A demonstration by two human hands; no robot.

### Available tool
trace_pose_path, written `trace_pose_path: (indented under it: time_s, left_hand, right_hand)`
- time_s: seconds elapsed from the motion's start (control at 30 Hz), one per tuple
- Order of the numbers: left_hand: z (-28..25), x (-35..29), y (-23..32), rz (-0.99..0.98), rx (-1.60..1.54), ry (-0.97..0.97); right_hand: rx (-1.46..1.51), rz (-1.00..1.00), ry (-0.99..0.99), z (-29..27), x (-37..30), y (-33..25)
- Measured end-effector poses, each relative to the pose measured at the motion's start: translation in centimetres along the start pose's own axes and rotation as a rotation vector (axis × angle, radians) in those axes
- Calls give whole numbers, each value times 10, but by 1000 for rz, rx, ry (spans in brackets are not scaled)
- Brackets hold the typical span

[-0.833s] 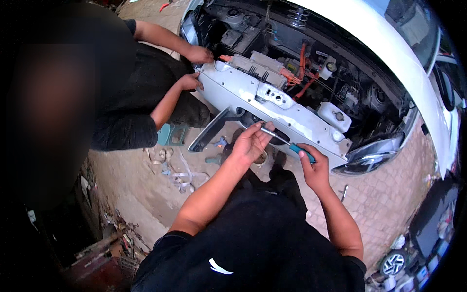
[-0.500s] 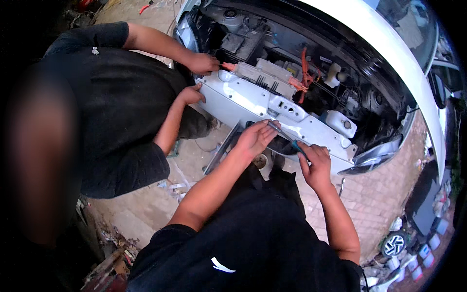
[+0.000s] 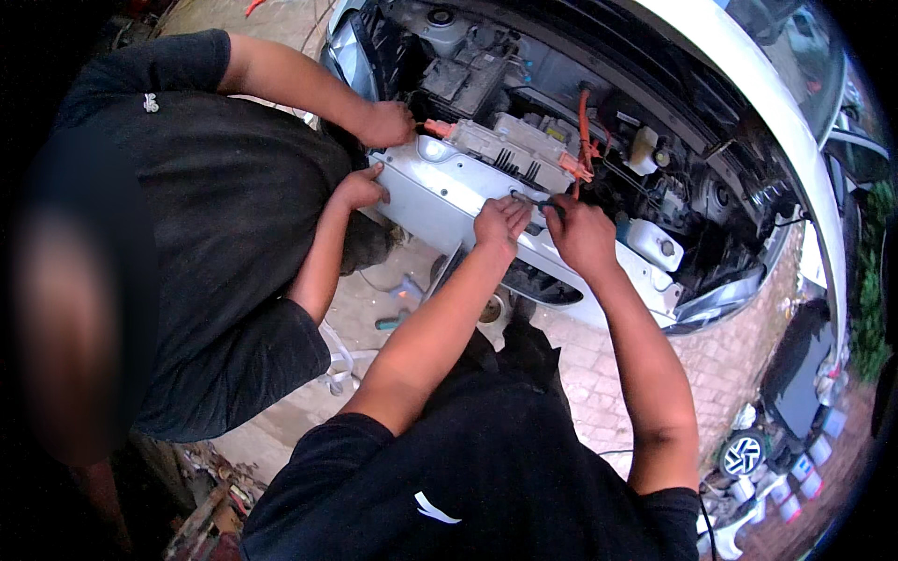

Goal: The person uses a ratchet to tighten bolts on the front bumper of a white car. A coworker assists by holding the bumper and tightening bolts on the opposite side. They align the bumper with the car frame and secure it in place.

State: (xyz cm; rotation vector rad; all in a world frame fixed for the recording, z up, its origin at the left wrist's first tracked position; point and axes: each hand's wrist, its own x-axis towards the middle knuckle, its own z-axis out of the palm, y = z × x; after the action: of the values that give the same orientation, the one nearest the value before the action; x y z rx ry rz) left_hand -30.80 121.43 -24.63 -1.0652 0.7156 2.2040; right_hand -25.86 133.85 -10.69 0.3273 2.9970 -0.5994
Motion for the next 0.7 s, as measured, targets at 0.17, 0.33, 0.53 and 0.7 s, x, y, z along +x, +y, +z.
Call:
trace_pose_path:
  time_s: [0.17,0.33,0.53,0.7]
  left_hand:
    - [-1,-5,10,6,51,-34]
    - [-15,-32,15,213,294,-45]
    - [-66,-43,69,581,535,167]
    - [-82,-19,98,351,577,166]
  right_hand:
    - [-214,-84,-139,-10,43,-18]
    - [-394,-236,-254,-16,75,-47]
    - [-581,-710,-423,-21,86,-47]
    - [-368,-489,-428,-25,89,-36]
